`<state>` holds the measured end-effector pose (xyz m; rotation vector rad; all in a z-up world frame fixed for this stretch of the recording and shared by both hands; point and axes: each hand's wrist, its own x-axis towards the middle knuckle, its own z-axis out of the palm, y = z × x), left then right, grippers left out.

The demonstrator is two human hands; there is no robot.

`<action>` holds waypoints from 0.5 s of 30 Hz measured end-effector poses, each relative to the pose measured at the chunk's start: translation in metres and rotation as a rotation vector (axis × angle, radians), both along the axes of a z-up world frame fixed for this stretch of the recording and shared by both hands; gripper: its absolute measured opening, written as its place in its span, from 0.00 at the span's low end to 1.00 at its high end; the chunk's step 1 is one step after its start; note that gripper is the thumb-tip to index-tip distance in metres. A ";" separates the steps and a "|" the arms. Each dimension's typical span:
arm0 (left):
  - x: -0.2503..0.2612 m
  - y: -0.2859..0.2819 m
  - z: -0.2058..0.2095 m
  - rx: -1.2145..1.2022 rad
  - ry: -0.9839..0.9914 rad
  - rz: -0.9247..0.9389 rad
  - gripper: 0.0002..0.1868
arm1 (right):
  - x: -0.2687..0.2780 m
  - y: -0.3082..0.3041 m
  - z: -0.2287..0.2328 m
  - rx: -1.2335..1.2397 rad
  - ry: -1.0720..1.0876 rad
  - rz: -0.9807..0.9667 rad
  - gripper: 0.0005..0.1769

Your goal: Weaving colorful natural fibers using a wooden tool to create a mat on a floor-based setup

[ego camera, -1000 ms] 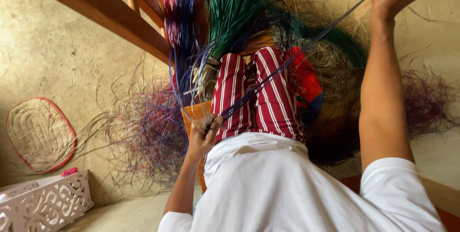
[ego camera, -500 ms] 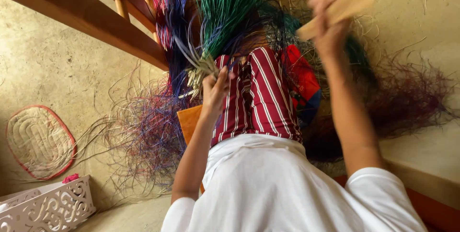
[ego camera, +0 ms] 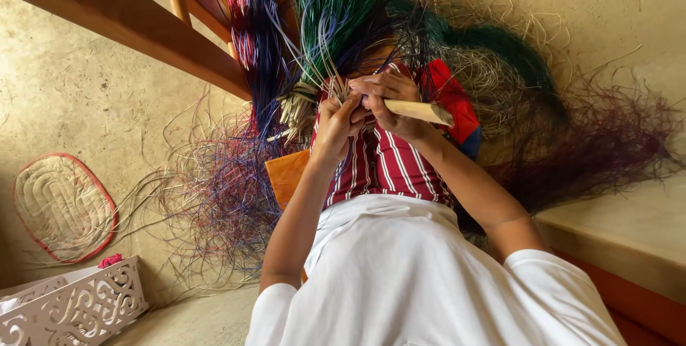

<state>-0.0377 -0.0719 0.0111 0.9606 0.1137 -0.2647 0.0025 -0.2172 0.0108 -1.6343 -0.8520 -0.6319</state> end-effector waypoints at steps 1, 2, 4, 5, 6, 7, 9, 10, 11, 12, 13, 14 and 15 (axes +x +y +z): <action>-0.001 0.001 -0.002 0.039 -0.017 0.012 0.16 | -0.001 0.000 0.002 -0.122 -0.053 -0.106 0.17; -0.004 -0.003 0.004 0.039 -0.015 0.012 0.16 | 0.004 -0.001 -0.005 -0.122 -0.051 -0.106 0.17; -0.011 -0.010 0.015 0.165 -0.133 0.076 0.16 | 0.013 -0.002 -0.020 -0.068 -0.162 -0.194 0.13; -0.012 -0.012 0.017 0.166 -0.130 0.076 0.16 | 0.014 0.001 -0.023 -0.068 -0.160 -0.194 0.13; -0.013 -0.013 0.018 0.354 -0.270 0.133 0.18 | 0.015 0.004 -0.026 0.039 -0.032 -0.127 0.05; -0.014 -0.014 0.019 0.541 -0.412 0.188 0.19 | 0.015 0.007 -0.029 0.146 0.096 -0.060 0.22; -0.020 -0.016 -0.002 0.629 -0.454 0.208 0.12 | 0.039 0.002 -0.022 0.157 0.044 -0.121 0.09; -0.023 -0.017 -0.012 0.717 -0.497 0.229 0.07 | 0.051 0.000 -0.018 0.168 -0.008 -0.182 0.07; -0.029 -0.013 -0.017 0.718 -0.496 0.230 0.07 | 0.064 -0.007 -0.025 0.169 -0.008 -0.181 0.07; -0.033 -0.011 -0.023 0.699 -0.498 0.161 0.08 | 0.078 -0.016 -0.032 0.174 -0.029 -0.223 0.11; -0.037 -0.008 -0.030 0.679 -0.499 0.093 0.10 | 0.092 -0.024 -0.039 0.179 -0.051 -0.263 0.15; -0.049 -0.001 -0.024 0.678 -0.498 0.091 0.10 | 0.104 -0.041 -0.039 0.178 -0.049 -0.266 0.15; -0.060 0.007 -0.019 0.657 -0.508 0.063 0.11 | 0.116 -0.059 -0.039 0.148 -0.067 -0.392 0.11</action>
